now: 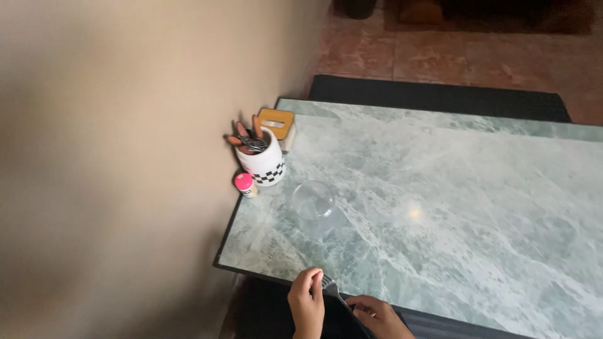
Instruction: The recorder is setting a dining table by arranging knives, forks, and spoons alongside a glass and tissue box.
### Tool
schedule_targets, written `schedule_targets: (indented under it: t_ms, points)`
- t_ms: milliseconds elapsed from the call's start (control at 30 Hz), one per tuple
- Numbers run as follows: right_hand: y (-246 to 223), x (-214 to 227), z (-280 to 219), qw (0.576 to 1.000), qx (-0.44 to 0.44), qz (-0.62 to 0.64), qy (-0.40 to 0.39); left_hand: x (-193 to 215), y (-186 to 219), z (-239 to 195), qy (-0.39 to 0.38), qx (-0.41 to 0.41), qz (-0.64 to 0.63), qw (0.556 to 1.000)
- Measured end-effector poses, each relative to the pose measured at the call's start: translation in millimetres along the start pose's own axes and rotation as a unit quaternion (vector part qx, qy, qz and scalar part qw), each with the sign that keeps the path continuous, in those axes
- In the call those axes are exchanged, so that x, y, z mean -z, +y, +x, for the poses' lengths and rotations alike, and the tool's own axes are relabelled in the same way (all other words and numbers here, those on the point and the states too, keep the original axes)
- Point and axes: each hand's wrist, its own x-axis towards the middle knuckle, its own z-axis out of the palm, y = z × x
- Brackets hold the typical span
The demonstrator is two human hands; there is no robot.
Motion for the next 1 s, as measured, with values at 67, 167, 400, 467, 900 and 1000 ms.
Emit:
schedule_targets:
  t_ms: [67,167,400,467,900,1000]
  points:
    - [-16.0,2.8,-11.8,0.999,-0.007,-0.043,0.024,-10.0,3.0,0.6,-0.024,0.006,-0.002,1.0]
    - [19.5,20.1,-5.4,0.992,0.048,-0.071,0.097,-18.3,15.1,3.4,-0.084,0.083,-0.031,0.992]
    - [17.2,108.6,15.2,0.917,-0.08,-0.166,0.355,-30.7,-40.1,-15.4,-0.212,0.008,0.143,0.967]
    - [21.8,119.9,23.1,0.898,-0.077,-0.184,0.391,-27.9,-38.1,-14.1,-0.29,0.055,0.202,0.934]
    - [24.2,24.0,64.6,0.969,0.033,0.066,0.235,-29.7,-7.6,67.1,-0.085,0.008,0.12,0.989]
    - [-9.9,-5.5,54.7,0.978,-0.009,0.088,0.186,-44.4,2.5,103.6,-0.072,0.017,0.151,0.986]
